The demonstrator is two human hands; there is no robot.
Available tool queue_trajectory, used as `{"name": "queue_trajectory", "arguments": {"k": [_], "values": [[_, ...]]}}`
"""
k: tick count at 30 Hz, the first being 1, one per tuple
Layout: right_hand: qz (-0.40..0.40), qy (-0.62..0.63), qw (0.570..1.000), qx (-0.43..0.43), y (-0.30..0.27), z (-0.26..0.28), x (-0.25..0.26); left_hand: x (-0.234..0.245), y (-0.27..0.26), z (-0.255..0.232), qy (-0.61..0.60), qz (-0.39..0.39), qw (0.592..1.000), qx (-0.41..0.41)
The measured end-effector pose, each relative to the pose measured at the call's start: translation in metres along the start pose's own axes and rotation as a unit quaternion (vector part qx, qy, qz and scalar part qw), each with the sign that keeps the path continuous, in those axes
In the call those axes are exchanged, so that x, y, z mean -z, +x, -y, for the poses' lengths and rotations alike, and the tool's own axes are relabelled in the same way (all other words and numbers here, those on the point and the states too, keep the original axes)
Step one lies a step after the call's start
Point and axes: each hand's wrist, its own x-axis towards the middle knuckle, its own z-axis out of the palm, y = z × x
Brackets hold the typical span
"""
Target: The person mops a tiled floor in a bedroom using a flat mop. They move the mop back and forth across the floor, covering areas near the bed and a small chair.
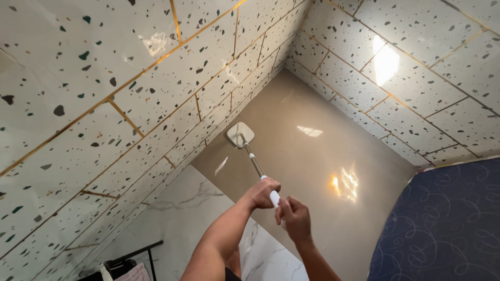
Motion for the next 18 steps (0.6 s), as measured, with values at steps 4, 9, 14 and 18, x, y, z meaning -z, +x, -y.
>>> {"name": "queue_trajectory", "arguments": {"k": [4,9,14,18], "values": [[-0.004,-0.018,0.999,-0.027,-0.011,0.036,0.019,-0.01,0.002,-0.024,-0.02,-0.036,0.999,-0.002],[0.046,-0.07,0.995,-0.049,-0.027,0.072,0.025,-0.018,-0.006,-0.049,-0.043,-0.1,0.994,-0.018],[0.052,-0.076,0.996,-0.006,0.0,0.065,0.0,-0.005,0.003,-0.011,-0.039,-0.093,0.995,-0.003],[0.03,-0.038,0.998,-0.028,0.026,0.036,-0.018,0.007,0.011,0.019,-0.007,-0.066,0.998,0.011]]}}
